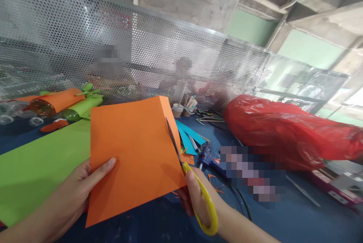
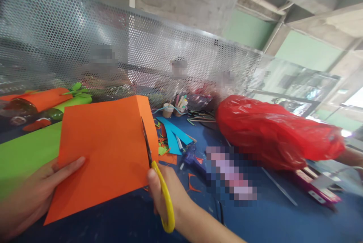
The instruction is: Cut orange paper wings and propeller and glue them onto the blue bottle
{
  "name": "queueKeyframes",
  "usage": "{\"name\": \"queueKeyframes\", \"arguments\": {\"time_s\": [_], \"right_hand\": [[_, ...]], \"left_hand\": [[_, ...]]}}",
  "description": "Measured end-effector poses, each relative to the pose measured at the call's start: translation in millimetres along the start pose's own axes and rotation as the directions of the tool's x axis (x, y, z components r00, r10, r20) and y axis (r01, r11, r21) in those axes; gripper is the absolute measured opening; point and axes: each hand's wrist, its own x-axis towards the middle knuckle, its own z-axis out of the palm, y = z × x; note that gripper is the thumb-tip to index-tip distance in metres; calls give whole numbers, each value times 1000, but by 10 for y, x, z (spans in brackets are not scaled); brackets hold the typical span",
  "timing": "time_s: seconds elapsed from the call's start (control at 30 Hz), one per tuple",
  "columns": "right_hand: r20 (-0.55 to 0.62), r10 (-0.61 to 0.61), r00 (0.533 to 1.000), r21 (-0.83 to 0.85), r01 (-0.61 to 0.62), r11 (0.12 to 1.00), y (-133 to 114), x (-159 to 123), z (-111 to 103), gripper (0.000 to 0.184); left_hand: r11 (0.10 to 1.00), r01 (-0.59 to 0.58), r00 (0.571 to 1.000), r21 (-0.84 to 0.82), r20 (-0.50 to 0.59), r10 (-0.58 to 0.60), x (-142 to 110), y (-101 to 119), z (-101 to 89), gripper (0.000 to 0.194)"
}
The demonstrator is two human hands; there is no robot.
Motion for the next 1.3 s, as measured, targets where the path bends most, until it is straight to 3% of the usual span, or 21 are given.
{"name": "queueKeyframes", "arguments": {"time_s": [0.43, 0.67, 0.8, 0.97, 1.17, 1.3], "right_hand": [[-9, -32, 999, -31, 32, 999, 27, 12, 1, 68], [94, -88, 992, -89, 96, 991, 61, 59, -64, 75], [140, -112, 984, -114, 128, 985, -2, 36, -111, 80], [133, -265, 955, -265, 292, 919, -103, 18, -191, 66], [100, -242, 965, -364, 262, 894, -42, 32, -198, 63], [90, -301, 950, -371, 312, 875, 7, 36, -191, 58]], "left_hand": [[1000, 16, 1000, 8, 22, -16, -6, 3, 0, 81], [1000, -6, 1000, -1, -15, 6, -26, 39, 53, 90], [1000, 17, 1000, -15, 16, -17, -23, 44, 49, 87], [999, 41, 999, -24, 29, -40, -19, 22, 1, 78], [998, 52, 998, -38, -24, -53, -24, 12, -6, 80], [998, 45, 999, -47, -7, -46, -18, 16, 9, 83]]}}
